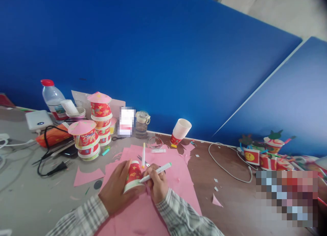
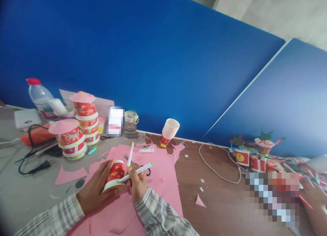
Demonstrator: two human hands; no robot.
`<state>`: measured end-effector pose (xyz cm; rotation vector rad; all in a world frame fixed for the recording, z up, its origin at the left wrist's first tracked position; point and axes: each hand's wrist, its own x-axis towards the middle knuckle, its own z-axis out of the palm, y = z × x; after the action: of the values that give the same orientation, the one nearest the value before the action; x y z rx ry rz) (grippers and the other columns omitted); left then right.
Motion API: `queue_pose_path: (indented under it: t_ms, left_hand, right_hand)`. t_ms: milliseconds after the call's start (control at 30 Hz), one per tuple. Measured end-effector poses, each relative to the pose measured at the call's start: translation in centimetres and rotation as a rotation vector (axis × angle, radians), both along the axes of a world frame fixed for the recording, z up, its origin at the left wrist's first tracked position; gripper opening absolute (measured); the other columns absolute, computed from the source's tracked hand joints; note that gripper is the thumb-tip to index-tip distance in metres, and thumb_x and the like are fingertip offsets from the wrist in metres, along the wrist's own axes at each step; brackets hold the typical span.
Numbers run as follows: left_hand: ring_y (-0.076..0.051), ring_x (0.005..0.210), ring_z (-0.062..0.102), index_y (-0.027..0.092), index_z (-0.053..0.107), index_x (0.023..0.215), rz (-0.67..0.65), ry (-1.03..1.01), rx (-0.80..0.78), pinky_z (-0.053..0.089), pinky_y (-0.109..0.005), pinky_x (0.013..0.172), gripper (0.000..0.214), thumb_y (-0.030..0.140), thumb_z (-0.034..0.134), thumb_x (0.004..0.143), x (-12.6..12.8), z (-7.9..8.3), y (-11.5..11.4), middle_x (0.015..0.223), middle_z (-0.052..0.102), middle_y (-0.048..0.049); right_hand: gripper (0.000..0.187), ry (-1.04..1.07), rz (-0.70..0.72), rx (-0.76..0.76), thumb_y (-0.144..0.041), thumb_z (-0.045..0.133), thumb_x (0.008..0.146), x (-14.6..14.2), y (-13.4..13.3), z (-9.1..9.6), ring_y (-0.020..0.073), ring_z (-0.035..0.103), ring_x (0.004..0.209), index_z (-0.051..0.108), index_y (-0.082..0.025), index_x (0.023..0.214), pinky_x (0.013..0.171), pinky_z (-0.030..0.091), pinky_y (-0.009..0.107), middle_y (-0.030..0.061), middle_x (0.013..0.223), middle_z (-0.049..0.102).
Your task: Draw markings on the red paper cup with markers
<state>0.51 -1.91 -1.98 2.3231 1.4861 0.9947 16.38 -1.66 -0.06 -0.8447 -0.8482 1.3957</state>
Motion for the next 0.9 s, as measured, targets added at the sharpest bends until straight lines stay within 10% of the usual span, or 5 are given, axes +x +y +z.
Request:
queue_pose_path:
  t_ms: [900]
  left_hand:
    - [-0.028, 0.112, 0.036, 0.024, 0.015, 0.126, 0.017, -0.002, 0.008, 0.041, -0.044, 0.089, 0.088, 0.067, 0.052, 0.058, 0.05, -0.09, -0.01, 0.122, 0.04, -0.0076]
  right_hand:
    - [0.028, 0.057, 0.002, 0.001, -0.036, 0.061, 0.065, -0.21, 0.0, 0.11, 0.0054, 0.028, 0.024, 0.057, -0.016, 0.045, 0.029, 0.024, 0.015, -0.0094, 0.025, 0.039]
